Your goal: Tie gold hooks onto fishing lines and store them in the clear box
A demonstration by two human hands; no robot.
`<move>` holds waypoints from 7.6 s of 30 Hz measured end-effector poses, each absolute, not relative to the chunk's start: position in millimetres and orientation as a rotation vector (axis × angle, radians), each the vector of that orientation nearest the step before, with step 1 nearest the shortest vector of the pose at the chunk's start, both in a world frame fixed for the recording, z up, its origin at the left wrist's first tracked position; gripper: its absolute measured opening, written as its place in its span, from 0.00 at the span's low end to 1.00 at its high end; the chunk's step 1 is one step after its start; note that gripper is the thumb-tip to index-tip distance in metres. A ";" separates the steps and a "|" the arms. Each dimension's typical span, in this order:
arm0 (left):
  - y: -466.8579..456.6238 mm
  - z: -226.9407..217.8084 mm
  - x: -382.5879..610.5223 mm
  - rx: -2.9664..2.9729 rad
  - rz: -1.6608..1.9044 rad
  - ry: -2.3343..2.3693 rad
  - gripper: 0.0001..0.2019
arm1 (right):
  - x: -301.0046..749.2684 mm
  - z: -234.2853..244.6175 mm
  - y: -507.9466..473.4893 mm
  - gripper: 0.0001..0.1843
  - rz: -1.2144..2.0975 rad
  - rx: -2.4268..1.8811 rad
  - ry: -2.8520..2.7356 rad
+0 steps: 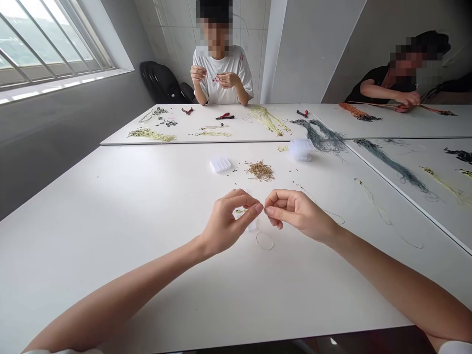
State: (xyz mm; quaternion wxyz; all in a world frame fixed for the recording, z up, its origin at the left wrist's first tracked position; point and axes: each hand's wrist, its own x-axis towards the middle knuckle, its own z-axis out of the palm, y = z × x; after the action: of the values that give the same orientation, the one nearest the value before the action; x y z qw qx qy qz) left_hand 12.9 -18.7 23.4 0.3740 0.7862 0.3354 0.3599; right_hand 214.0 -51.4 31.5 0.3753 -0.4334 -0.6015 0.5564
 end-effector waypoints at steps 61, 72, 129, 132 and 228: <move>6.4 24.5 26.7 1.706 0.810 0.744 0.14 | 228.9 32.6 -29.4 0.09 1.223 -1.158 -1.481; 4.0 29.5 24.0 2.090 0.833 0.732 0.08 | 221.7 22.5 -30.3 0.08 1.380 -1.057 -1.421; 14.8 38.6 16.5 2.204 0.555 0.769 0.09 | 223.7 25.4 -36.2 0.11 1.292 -1.096 -1.595; 15.2 42.6 13.9 2.223 0.589 0.763 0.09 | 226.7 27.5 -33.2 0.09 1.353 -1.066 -1.568; 4.2 38.3 18.7 1.975 0.665 0.813 0.11 | 238.4 30.4 -24.0 0.08 1.326 -1.135 -1.608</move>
State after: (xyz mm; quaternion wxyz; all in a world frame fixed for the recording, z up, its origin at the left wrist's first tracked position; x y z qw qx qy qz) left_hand 18.7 4.2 38.3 0.4371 0.7941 0.3267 0.2674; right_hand 238.4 -24.0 30.4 0.3747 -0.4435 -0.6283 0.5178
